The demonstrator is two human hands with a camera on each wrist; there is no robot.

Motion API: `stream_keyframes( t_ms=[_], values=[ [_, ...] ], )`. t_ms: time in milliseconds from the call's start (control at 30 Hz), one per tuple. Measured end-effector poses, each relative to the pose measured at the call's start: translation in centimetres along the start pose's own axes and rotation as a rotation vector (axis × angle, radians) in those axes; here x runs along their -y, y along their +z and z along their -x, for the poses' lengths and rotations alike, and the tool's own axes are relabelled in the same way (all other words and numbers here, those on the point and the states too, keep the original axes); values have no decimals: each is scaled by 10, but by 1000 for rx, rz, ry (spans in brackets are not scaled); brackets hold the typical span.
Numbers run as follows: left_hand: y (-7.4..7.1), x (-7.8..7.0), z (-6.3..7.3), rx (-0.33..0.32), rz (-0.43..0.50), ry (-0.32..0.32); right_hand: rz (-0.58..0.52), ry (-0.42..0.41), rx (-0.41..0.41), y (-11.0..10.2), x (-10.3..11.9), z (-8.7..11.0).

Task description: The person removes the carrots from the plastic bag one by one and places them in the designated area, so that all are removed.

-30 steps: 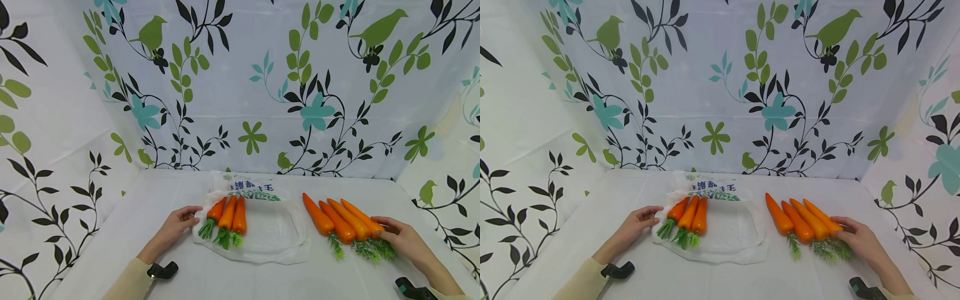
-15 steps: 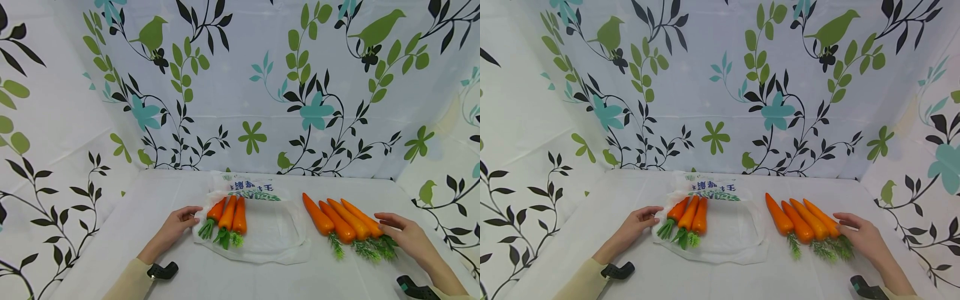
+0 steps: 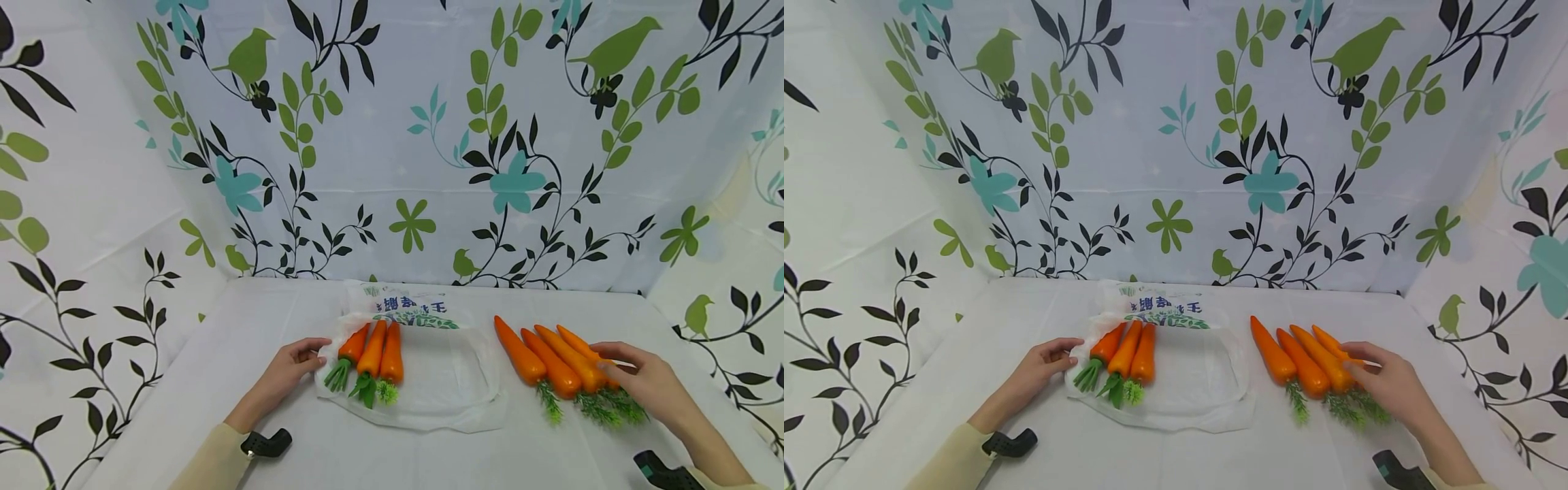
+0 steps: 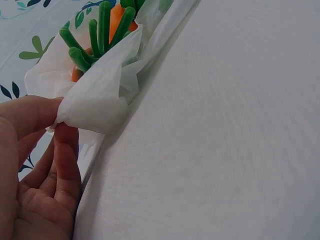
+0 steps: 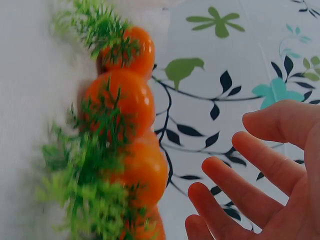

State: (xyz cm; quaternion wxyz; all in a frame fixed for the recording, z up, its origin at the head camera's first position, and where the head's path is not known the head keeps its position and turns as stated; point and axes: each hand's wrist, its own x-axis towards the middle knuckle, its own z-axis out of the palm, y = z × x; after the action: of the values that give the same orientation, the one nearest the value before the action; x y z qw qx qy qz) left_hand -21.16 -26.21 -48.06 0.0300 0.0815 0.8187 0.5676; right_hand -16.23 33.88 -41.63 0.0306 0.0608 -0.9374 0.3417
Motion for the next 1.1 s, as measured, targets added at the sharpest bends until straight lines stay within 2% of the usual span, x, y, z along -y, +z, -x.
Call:
stream_keyframes(
  t_ms=[167,333,467,667,900,1100],
  values=[
    [0,-1,0,2,-12,2,20,-47,-4,10,18,1],
    [0,0,1,0,5,11,-46,-92,11,30,38,2],
    [-1,1,1,1,13,19,-114,-186,31,52,51,1],
    [0,2,1,8,17,28,-105,-289,104,80,72,-3],
    [0,3,1,0,3,27,-179,-324,218,100,99,-13],
    [0,3,0,5,8,36,-174,-361,250,117,115,-27]
  ],
)
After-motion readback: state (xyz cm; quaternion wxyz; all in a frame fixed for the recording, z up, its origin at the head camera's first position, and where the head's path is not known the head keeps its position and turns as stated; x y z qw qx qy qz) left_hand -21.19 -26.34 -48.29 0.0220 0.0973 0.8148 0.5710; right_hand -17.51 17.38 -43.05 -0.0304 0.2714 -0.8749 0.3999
